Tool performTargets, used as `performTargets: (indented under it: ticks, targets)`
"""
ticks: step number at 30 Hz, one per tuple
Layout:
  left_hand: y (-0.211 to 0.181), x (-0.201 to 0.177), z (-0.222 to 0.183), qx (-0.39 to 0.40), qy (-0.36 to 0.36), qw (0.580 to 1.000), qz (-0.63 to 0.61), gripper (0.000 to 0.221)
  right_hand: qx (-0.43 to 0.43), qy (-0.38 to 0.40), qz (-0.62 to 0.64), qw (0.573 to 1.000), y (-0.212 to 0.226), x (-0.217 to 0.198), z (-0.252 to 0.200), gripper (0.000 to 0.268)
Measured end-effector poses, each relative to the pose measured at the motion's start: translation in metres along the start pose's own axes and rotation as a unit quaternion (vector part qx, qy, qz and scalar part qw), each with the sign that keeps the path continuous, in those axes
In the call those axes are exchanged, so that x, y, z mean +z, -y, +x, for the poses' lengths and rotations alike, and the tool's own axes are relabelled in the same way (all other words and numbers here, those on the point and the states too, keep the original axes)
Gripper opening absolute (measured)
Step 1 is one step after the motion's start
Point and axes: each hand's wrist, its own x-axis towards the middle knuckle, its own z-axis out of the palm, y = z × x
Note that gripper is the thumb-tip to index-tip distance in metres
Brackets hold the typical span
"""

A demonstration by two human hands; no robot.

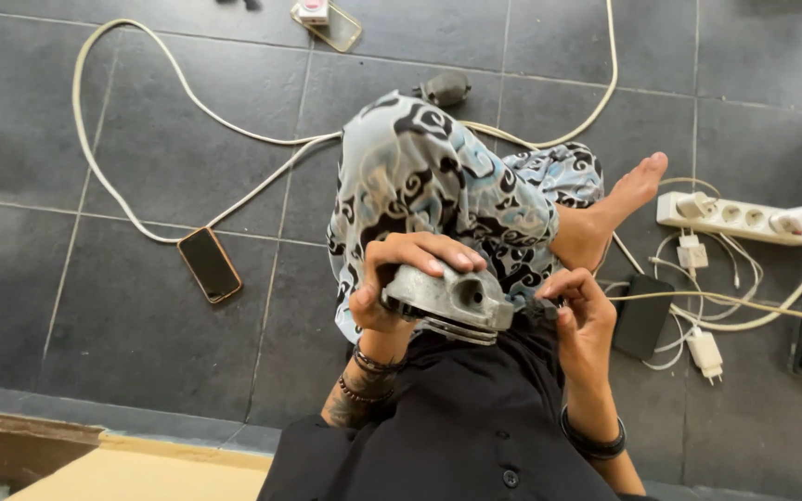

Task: Cleaning a metal engine cover by scraping off dirt and grime using a small hand tool.

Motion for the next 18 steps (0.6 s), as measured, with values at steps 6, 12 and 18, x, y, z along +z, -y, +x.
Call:
performTargets:
  ticks: [6,12,18]
  targets:
    - [0.005,0.017,-0.002,0.006,-0.044,0.999,-0.022,0.074,0.032,-0.017,-0.053,0.998,-0.011,-0.015,-0.006,0.065]
    - [-0.008,0.04,-0.009,-0.058,-0.136,0.988,-0.051,0.054,0.062,-0.022,-0.089,0.994,0.015,-0.008,-0.002,0.06]
    - [-0.004,0.041,-0.011,-0.118,-0.24,0.955,-0.132,0.06,0.084,-0.003,-0.076,0.994,0.013,-0.002,0.012,0.036]
